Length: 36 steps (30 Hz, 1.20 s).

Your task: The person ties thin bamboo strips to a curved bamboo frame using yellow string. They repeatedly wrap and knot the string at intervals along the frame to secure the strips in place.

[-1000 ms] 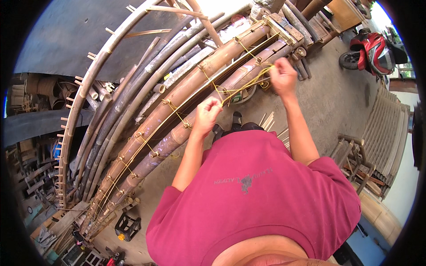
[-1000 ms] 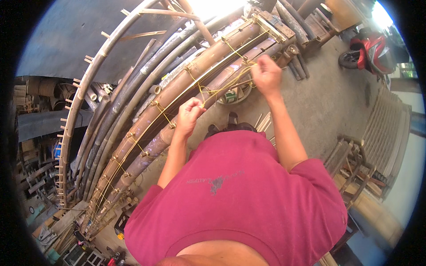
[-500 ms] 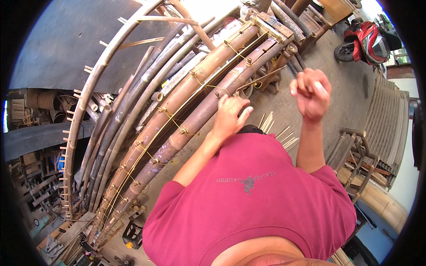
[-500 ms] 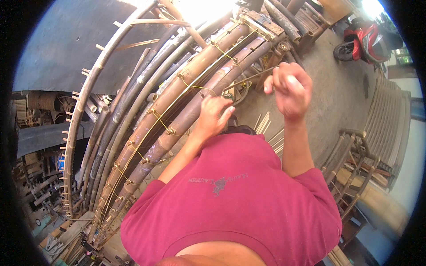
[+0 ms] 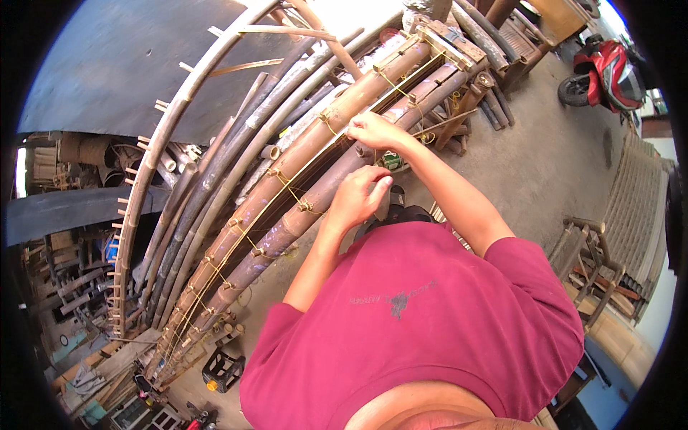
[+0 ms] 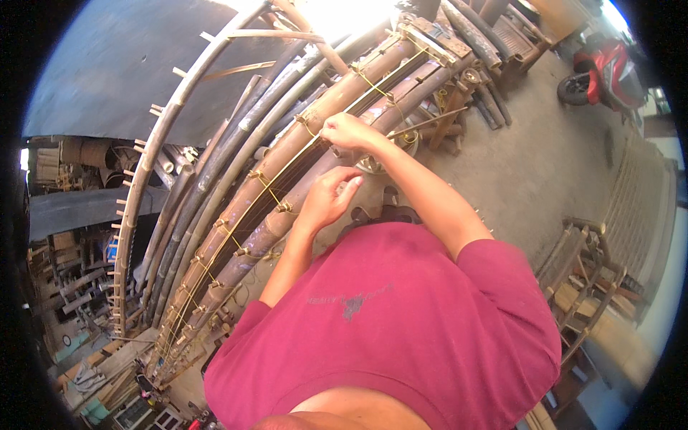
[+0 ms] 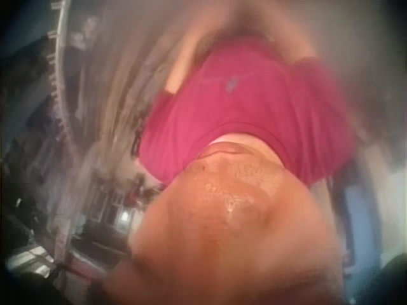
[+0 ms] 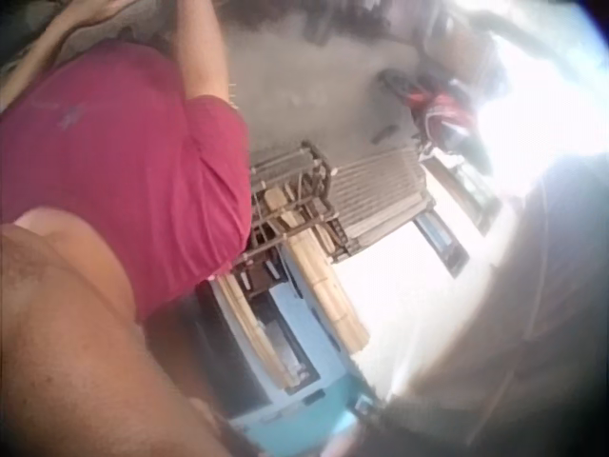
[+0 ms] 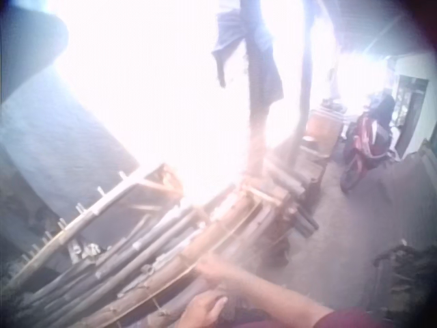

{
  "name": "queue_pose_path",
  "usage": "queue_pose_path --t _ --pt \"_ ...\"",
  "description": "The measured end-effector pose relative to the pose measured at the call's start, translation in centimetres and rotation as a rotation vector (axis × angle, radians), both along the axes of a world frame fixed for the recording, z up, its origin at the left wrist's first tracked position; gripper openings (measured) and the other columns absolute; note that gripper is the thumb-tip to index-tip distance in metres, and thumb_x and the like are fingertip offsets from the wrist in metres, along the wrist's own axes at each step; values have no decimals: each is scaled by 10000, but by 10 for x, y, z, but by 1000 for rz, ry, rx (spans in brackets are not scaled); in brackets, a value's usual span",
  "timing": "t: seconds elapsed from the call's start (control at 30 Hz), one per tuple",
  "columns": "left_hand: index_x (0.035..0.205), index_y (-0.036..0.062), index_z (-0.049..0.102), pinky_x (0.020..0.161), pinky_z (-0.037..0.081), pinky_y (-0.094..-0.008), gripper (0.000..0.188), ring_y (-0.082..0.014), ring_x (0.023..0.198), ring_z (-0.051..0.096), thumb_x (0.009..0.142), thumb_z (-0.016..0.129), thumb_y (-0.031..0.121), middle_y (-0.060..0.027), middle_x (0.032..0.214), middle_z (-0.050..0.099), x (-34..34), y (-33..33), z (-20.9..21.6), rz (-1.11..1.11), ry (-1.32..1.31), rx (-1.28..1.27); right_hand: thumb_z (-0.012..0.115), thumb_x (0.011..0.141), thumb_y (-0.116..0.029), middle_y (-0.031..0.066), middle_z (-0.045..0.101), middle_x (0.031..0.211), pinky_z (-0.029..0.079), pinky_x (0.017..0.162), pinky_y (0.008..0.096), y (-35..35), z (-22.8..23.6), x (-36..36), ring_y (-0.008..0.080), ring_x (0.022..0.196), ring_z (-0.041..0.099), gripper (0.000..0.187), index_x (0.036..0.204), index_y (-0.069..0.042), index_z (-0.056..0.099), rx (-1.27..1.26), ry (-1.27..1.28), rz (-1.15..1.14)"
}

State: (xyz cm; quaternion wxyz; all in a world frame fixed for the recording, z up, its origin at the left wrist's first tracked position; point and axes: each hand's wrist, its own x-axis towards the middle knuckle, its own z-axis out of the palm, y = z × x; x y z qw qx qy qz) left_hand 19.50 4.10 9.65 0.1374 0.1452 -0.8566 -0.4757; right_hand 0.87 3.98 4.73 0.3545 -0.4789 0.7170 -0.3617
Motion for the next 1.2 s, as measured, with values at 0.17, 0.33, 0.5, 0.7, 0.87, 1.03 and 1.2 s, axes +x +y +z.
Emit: queue_pose_path --t 0.17,0.33,0.5,0.7,0.87,1.03,1.2 --pt "1071 0 668 838 511 -351 243 -272 946 678 937 623 198 -173 1000 697 35 -7 -11 238 -97 69 515 852 -281 248 630 793 476 694 481 60 60 10 416 770 628 309 793 -4 638 101 179 187" --pt "1020 -7 668 805 514 -376 207 -302 906 673 922 616 167 -174 955 683 45 9 -25 357 -126 115 528 844 -273 250 636 793 481 721 517 88 -2 24 430 789 634 296 783 -4 635 109 189 120" --pt "1067 -4 669 869 509 -365 239 -292 958 667 927 618 183 -170 1019 682 52 20 -16 353 -225 69 511 852 -261 255 658 863 486 808 528 88 -72 26 441 871 637 301 818 -1 659 137 206 115" --pt "1061 10 669 848 506 -400 267 -327 956 653 934 594 233 -170 1023 675 101 32 -7 595 -201 78 540 922 -299 331 643 987 477 854 537 93 -52 22 503 965 608 372 1095 30 543 180 322 162" --pt "1037 5 659 825 507 -416 258 -352 943 639 925 596 229 -174 1003 670 152 50 -12 670 -72 45 493 910 -127 275 665 969 487 866 479 102 -42 29 414 951 652 417 1290 23 409 119 346 531" --pt "1163 -12 632 779 505 -330 346 -185 856 630 954 622 263 -111 955 681 228 84 -9 746 92 351 466 1004 -129 37 571 809 463 722 279 81 23 174 113 767 548 151 1121 -34 481 184 -376 602" --pt "1196 -47 603 746 491 -244 323 -90 832 598 953 646 162 -41 948 663 343 127 -28 974 505 646 545 1004 -158 -16 575 814 446 656 237 77 32 365 70 739 531 154 940 -19 564 -89 -328 753"
